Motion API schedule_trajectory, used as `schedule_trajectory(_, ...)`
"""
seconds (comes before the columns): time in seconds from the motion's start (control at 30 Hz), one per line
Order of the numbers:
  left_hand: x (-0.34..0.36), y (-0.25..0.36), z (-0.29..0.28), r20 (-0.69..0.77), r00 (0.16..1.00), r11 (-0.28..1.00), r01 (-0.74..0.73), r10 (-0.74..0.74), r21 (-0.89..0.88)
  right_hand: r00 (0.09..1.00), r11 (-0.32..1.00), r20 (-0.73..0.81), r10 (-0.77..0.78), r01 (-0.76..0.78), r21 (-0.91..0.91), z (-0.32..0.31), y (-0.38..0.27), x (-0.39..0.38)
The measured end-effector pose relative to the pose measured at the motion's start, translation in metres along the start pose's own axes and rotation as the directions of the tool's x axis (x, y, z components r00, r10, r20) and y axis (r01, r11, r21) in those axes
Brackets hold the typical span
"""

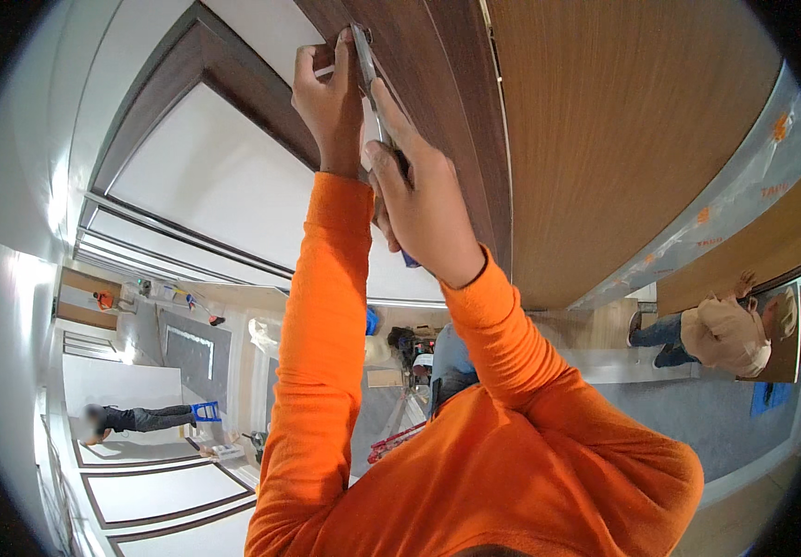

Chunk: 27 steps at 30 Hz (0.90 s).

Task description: The person trims the excess material from the edge of a door using a utility knife while standing on a ladder.

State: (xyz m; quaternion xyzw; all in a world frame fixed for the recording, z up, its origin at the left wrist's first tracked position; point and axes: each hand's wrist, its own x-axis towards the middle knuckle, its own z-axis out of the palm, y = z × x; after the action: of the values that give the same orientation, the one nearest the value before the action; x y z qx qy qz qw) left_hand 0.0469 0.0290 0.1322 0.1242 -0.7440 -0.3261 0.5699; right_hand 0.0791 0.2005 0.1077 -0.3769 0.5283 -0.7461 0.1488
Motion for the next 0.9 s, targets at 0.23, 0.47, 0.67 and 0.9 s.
schedule_trajectory(0.23,0.001,0.005,-0.004,0.052,0.982,0.976,0.184,-0.179,-0.113,0.996,0.997,0.022,-0.083,0.083,-0.002,-0.008,0.008,-0.005)
schedule_trajectory(0.47,-0.009,0.004,-0.009,-0.026,0.934,0.907,-0.34,0.357,0.248,0.997,0.99,0.007,0.081,-0.082,0.111,-0.043,0.05,-0.046)
schedule_trajectory(0.67,0.01,0.031,-0.019,0.269,0.752,0.445,-0.596,0.602,0.669,0.944,0.944,0.05,0.325,-0.328,0.044,-0.083,0.127,-0.124)
schedule_trajectory(0.9,0.025,0.058,-0.019,0.504,0.66,0.106,-0.658,0.557,0.745,0.897,0.898,0.068,0.437,-0.431,-0.085,-0.106,0.162,-0.18)
